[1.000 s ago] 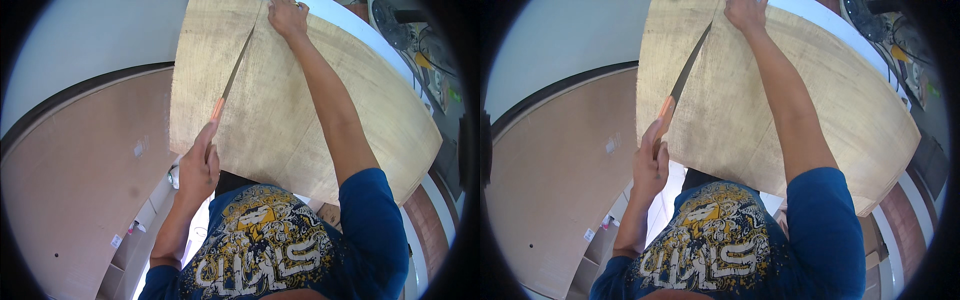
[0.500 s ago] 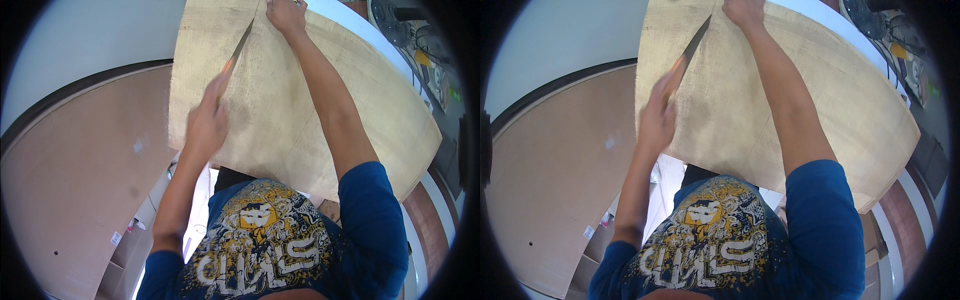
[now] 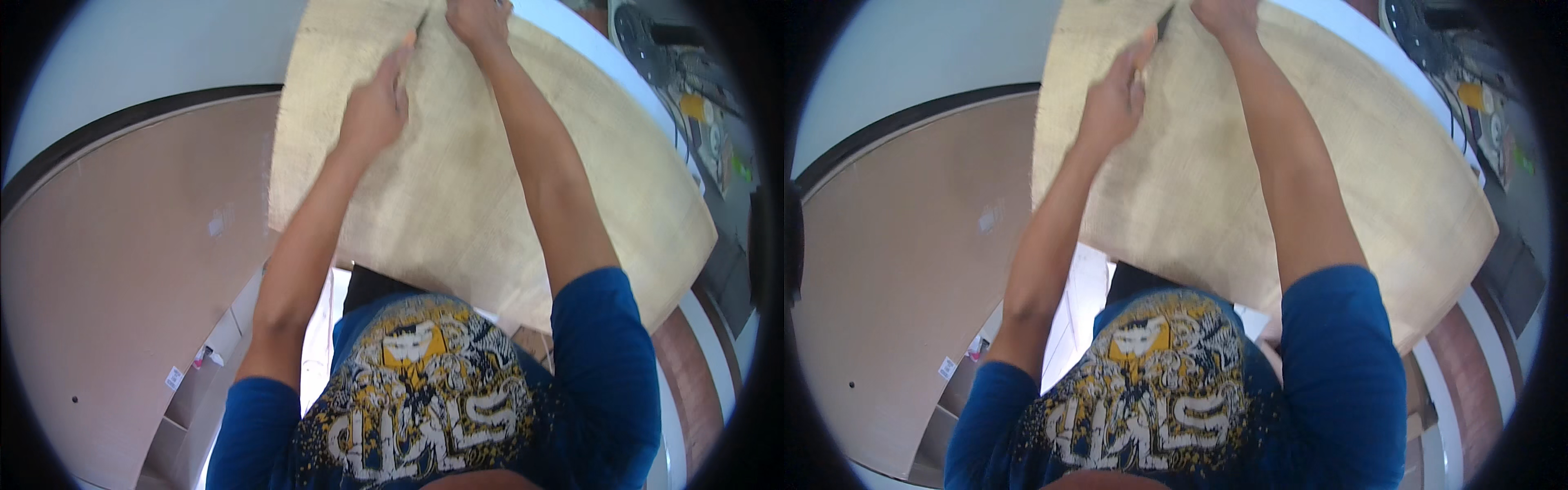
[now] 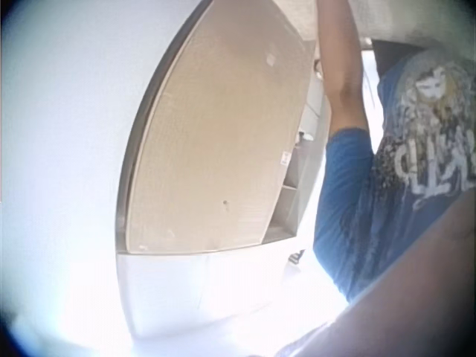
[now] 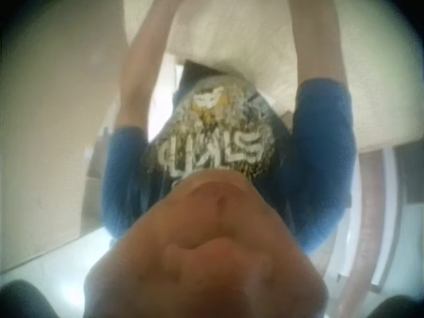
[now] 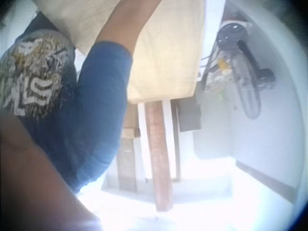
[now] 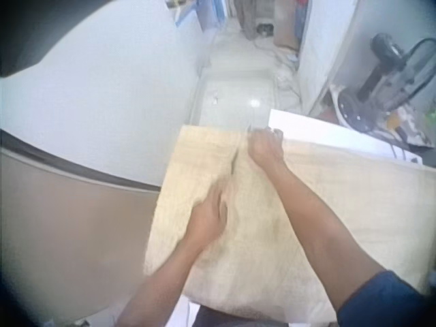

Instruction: The person positions a large curved wooden panel on a workbench, then uses a hand saw to cut along a marked line. After completing the cut, the person lifts the separated piece and places it aside.

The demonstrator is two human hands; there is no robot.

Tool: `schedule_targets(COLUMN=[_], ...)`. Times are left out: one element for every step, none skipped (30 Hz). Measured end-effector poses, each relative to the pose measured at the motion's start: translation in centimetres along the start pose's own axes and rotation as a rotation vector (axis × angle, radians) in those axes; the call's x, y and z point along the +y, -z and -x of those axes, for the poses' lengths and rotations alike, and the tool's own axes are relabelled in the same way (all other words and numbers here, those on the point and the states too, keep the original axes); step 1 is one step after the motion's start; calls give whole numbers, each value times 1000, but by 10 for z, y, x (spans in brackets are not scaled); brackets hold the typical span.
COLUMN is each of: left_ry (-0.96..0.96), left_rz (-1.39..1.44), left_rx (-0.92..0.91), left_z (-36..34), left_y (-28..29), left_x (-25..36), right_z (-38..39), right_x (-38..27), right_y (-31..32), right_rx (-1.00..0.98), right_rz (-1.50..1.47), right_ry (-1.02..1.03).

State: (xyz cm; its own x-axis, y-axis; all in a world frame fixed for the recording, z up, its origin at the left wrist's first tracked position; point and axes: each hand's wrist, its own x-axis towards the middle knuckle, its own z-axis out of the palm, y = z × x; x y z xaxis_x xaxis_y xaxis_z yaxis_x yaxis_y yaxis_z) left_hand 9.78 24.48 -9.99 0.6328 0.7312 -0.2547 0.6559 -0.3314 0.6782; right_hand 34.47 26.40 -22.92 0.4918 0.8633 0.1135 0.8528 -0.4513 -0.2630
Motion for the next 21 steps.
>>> schedule_targets(left_ry=[-68, -48, -5, -6, -15, 68, 159, 247, 151, 59, -34, -86, -210, 6, 211, 119, 30, -17, -60, -55, -39], left_rz=[-12, -10, 1, -23, -51, -25, 0, 25, 11, -8, 0, -29, -2, -10, -16, 19, 54, 75, 87, 84, 81], left_rx=[33, 16, -6, -30, -44, -89, -137, -189, -122, -58, -3, 32, 98, -61, -217, -169, -118, -88, -64, -42, -17], left_z=[22, 51, 92, 130, 154, 163, 168, 169, 151, 114, 69, 21, -31, -60, -84, -88, -85, -84, -79, -65, -46], left_y=[4, 19, 40, 61, 76, 86, 94, 97, 83, 64, 45, 22, 4, 2, 4, -1, -8, -10, -10, -9, -7], left_x=[5, 11, 17, 24, 29, 38, 49, 53, 39, 22, 8, -5, -12, 7, 27, 17, -5, -10, -7, -4, 3], right_z=[-13, -14, -9, -10, -14, -12, -6, -1, -3, -4, -2, -3, -8, -7, -10, -8, -10, -8, -9, -8, -3], right_x=[6, 5, 0, 1, 4, 5, 5, 9, 6, 5, 2, 1, -4, -8, -5, -4, -4, -3, -5, -6, -10], right_y=[-2, -1, 2, 5, 2, -4, -6, -8, -1, 2, -2, -4, -3, -2, 0, 2, 5, 5, 3, 2, 2], right_rx=[68, 36, -20, -51, -5, 29, 57, 38, 29, 17, 45, 77, 122, 87, 61, 27, 31, 30, 26, 63, 94], right_rz=[-16, -2, 11, 28, 39, 50, 58, 34, 7, -24, -18, -3, 11, 9, 16, 13, 2, -5, -24, -22, -24], right_ry=[-9, -23, -28, -42, -37, -34, -29, -31, -22, -17, 0, 23, 49, 28, 8, -17, -17, -31, -39, -23, 0])
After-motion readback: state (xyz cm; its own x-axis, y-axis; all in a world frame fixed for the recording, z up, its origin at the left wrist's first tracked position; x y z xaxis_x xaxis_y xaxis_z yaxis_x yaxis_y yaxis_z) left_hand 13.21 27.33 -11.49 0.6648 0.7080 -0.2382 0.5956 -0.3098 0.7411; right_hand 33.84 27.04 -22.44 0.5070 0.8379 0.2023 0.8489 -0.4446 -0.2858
